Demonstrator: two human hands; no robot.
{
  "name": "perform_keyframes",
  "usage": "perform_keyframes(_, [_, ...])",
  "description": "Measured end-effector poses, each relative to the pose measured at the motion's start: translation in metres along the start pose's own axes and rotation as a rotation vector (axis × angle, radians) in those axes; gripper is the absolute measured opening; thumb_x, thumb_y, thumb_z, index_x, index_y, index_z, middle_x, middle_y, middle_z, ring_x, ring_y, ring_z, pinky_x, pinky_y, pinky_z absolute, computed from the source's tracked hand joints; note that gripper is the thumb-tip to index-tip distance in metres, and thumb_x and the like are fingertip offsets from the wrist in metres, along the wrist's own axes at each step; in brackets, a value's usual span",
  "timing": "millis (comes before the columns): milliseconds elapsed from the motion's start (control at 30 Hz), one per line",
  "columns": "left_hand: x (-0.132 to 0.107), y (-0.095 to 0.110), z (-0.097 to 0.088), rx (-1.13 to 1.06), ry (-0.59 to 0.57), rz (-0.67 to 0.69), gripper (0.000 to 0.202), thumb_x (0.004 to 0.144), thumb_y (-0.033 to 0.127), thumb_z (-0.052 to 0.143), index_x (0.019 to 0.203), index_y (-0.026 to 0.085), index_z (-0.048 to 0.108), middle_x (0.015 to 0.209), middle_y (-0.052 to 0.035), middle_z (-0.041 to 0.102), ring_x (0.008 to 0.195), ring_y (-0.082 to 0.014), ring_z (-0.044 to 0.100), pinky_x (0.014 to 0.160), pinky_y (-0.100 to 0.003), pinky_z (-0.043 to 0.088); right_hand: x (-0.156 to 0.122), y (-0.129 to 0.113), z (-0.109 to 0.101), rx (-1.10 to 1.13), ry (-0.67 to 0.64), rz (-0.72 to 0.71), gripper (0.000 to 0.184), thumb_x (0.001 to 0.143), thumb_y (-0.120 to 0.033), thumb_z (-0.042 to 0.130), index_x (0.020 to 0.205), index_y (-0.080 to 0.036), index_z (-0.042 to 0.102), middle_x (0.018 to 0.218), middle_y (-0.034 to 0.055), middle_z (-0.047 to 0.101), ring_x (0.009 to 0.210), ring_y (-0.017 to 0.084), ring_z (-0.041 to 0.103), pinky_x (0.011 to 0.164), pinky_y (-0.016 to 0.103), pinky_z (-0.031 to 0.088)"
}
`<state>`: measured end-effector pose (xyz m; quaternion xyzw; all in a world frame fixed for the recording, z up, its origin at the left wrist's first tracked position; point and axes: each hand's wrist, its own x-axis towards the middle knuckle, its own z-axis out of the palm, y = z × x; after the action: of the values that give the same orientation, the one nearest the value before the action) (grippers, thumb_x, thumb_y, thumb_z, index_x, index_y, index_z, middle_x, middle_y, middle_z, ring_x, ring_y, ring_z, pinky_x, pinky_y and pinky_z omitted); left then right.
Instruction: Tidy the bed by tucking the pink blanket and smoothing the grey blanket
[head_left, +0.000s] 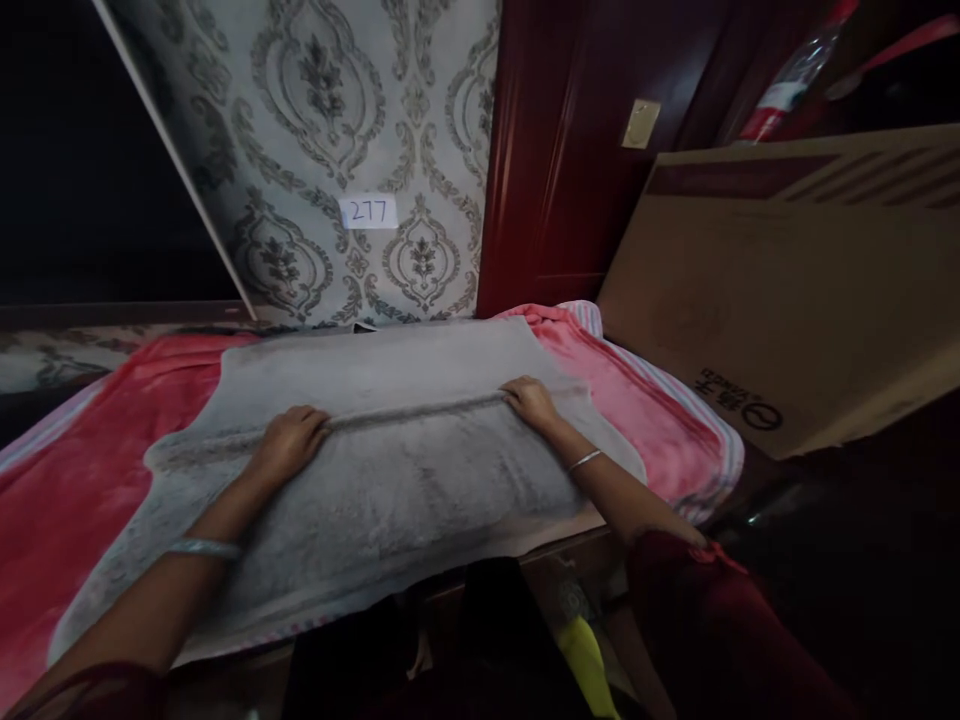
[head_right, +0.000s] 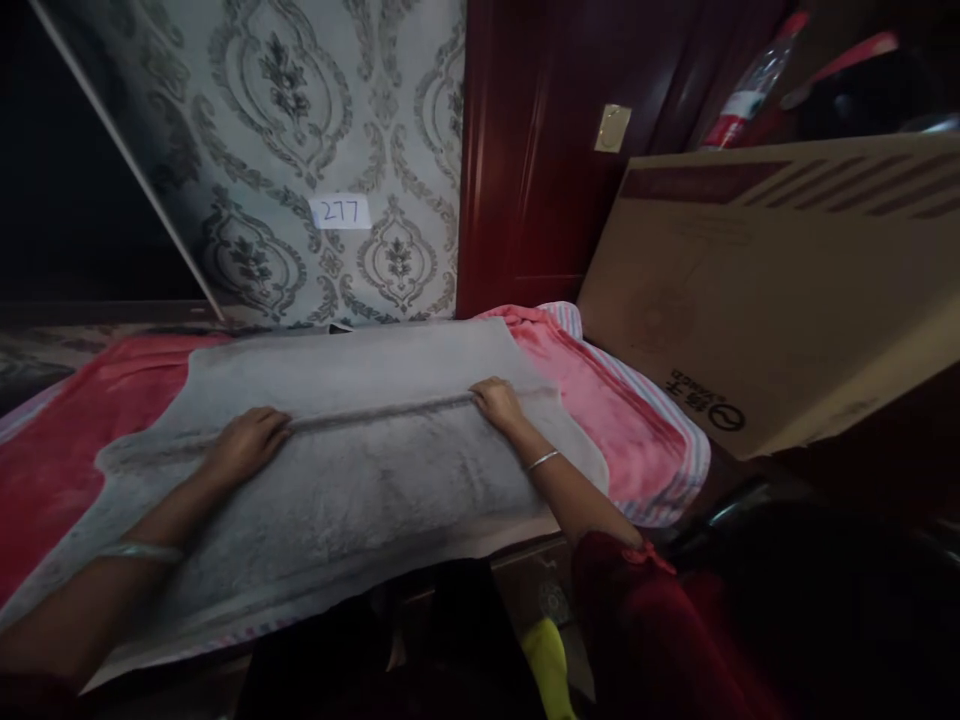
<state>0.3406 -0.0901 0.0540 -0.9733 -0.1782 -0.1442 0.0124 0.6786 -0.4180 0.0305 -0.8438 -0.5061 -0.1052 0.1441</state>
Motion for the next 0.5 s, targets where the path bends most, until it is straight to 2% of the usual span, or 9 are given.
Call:
perform_keyframes(100, [-0.016,-0.026,-0.009,0.030,-0.007,-0.057,0.035,0.087,0.036,0.042,0.101,0.024,0.071,0.106,-0.0134,0.070,0.107,-0.0336,0.062,0.094,-0.045,0.049,-0.015,0.031,-0.012,-0.040,0.005,0.081,0.029,0.093,-0.017,0.056,0.117,-0.017,0.073,0.118,0.0103,0.072,0.112,0.023,0.062,0.099,0.033,0.043])
perform_keyframes(233, [-0.034,-0.048,-0.023,0.093,-0.026,-0.139,0.038,0.087,0.038,0.040,0.103,0.022,0.070,0.109,-0.0140,0.070,0.107,-0.0341,0.063,0.094,-0.046,0.050,-0.032,0.061,-0.023,-0.096,0.004,0.173,0.031,0.092,-0.018,0.055,0.116,-0.018,0.074,0.118,0.0112,0.072,0.111,0.026,0.062,0.099,0.038,0.042])
perform_keyframes(367, [-0.049,-0.059,-0.034,0.165,-0.069,-0.183,0.041,0.088,0.036,0.039,0.107,0.017,0.071,0.114,-0.0178,0.069,0.110,-0.0360,0.063,0.095,-0.047,0.049,-0.043,0.077,-0.028,-0.139,-0.001,0.230,0.033,0.092,-0.018,0.052,0.115,-0.017,0.075,0.118,0.0140,0.072,0.110,0.029,0.063,0.096,0.042,0.042])
perform_keyframes(500, [-0.055,-0.062,-0.041,0.225,-0.114,-0.269,0.039,0.089,0.030,0.041,0.105,0.013,0.071,0.112,-0.0216,0.069,0.111,-0.0365,0.064,0.093,-0.047,0.050,-0.046,0.081,-0.027,-0.237,-0.010,0.273,0.033,0.094,-0.022,0.051,0.115,-0.017,0.076,0.114,0.0150,0.073,0.108,0.029,0.064,0.092,0.040,0.042])
